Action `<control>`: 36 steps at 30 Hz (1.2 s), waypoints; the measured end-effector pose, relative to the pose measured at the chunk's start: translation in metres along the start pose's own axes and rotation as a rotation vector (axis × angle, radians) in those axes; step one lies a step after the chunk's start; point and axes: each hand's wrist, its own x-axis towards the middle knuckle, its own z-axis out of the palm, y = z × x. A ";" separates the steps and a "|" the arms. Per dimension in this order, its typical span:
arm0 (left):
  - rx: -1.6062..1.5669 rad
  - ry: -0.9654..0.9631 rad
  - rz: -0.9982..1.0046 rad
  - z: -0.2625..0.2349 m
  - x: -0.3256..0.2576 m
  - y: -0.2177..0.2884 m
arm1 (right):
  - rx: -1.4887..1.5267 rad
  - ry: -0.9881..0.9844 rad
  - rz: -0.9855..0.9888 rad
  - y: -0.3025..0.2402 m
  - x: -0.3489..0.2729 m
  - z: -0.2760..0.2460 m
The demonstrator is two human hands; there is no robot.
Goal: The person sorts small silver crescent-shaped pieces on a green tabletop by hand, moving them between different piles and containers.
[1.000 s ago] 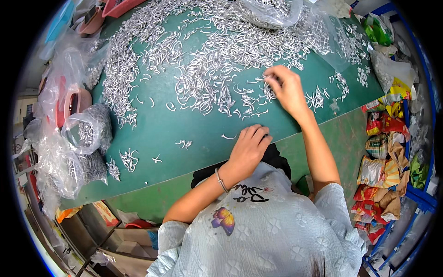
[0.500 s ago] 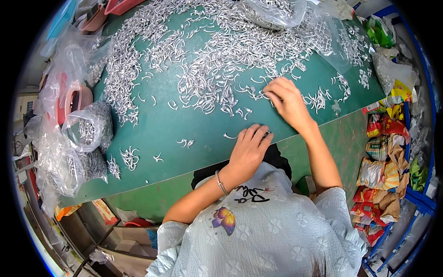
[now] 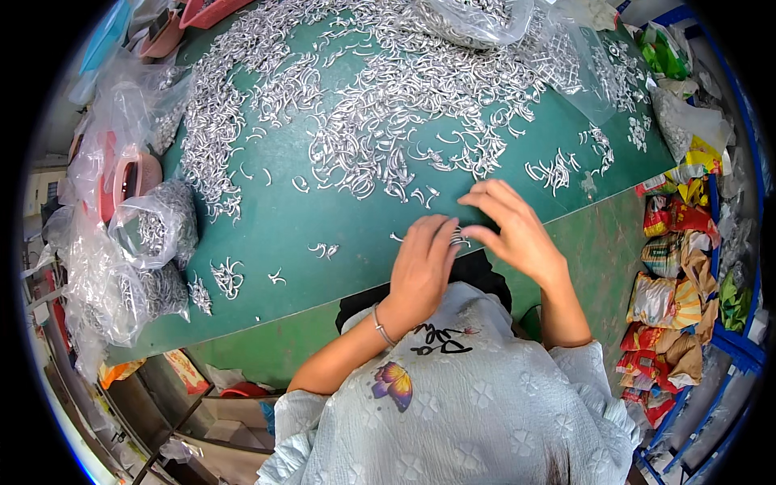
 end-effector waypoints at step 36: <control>0.154 0.025 -0.122 -0.032 -0.024 -0.021 | -0.299 0.236 -0.015 0.013 0.026 0.043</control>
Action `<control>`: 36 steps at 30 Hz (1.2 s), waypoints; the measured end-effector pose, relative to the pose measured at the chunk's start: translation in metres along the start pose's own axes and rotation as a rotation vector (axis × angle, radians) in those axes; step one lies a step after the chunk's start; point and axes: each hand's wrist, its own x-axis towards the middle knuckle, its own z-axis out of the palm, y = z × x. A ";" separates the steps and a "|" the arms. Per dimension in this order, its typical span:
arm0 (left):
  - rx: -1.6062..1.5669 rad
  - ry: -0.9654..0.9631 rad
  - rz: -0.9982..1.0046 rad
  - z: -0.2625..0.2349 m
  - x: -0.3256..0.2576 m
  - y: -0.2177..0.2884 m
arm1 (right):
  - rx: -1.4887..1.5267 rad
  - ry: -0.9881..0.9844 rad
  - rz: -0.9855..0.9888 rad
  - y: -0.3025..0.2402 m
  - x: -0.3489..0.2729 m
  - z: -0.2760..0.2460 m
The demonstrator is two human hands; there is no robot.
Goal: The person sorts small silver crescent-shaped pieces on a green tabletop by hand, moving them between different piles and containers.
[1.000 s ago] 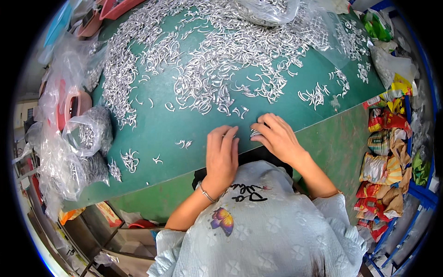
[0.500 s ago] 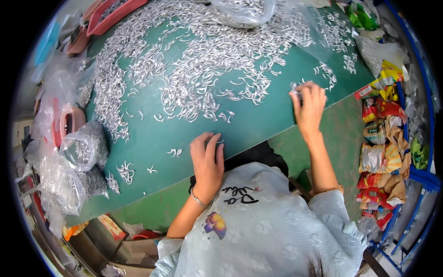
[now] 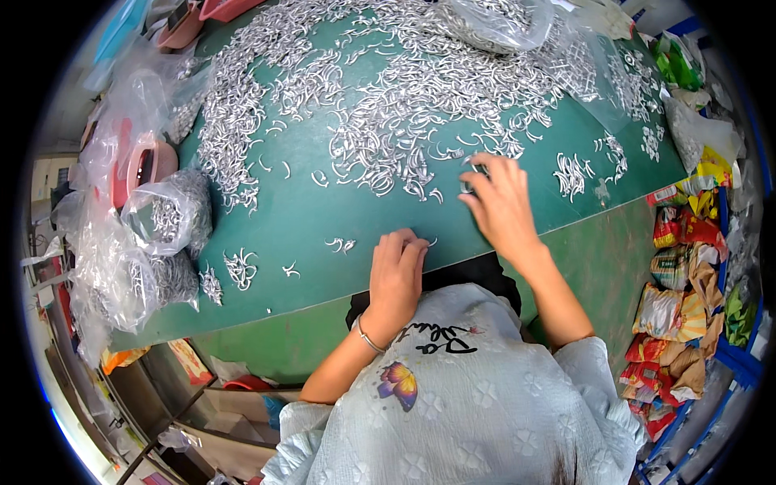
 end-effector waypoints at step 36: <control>0.000 -0.109 0.128 -0.003 0.000 -0.013 | 0.003 -0.020 -0.072 -0.015 0.035 0.010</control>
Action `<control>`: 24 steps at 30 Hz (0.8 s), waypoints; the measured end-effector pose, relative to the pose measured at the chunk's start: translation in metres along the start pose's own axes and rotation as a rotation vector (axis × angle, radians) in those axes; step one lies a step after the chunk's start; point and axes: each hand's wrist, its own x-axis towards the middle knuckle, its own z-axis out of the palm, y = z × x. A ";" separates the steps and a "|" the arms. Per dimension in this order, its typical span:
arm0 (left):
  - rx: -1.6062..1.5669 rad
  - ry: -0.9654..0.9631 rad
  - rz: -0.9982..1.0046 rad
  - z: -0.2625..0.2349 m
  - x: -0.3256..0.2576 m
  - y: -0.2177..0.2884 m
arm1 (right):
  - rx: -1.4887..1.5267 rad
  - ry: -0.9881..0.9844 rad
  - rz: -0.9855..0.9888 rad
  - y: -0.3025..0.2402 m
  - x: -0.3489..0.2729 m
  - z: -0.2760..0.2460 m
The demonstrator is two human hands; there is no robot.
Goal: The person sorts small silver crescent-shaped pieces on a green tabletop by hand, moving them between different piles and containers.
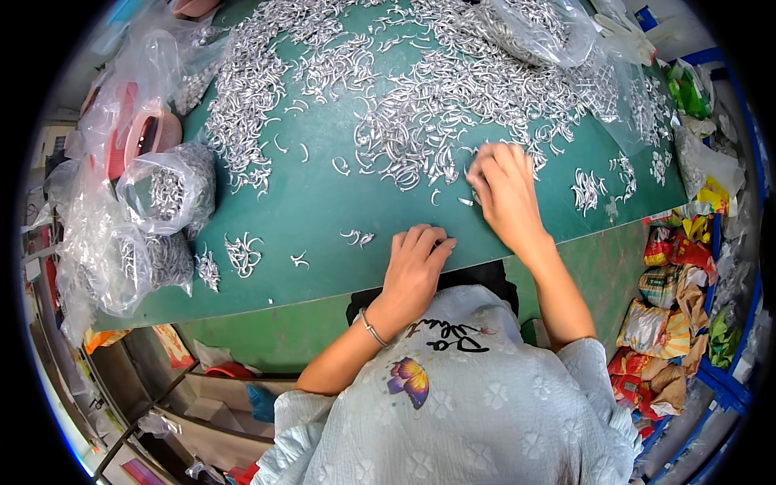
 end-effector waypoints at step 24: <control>-0.063 0.034 0.054 0.005 0.006 0.000 | 0.007 0.068 0.214 0.045 -0.040 -0.055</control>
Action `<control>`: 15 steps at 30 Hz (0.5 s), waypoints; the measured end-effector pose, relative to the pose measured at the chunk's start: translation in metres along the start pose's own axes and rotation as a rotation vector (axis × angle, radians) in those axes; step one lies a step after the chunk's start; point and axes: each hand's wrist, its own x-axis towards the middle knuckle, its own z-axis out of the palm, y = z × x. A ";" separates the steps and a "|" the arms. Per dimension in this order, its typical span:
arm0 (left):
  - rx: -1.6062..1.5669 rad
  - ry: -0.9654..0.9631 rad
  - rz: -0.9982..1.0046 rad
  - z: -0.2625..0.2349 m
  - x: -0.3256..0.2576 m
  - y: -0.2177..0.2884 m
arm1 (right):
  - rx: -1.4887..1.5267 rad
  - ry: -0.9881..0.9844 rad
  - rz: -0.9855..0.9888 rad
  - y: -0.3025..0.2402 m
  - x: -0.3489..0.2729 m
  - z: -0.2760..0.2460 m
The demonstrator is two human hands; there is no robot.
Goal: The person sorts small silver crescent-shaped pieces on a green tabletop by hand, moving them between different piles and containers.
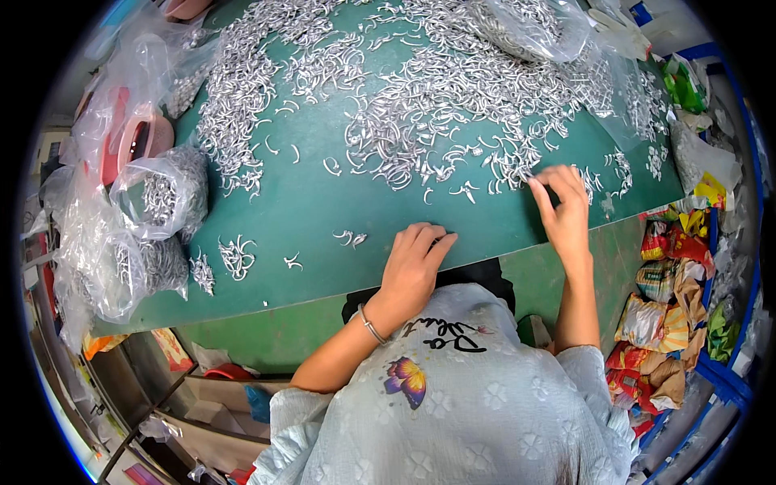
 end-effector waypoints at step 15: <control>0.007 0.010 -0.046 0.001 0.002 0.004 | -0.141 -0.005 -0.043 -0.014 0.026 0.047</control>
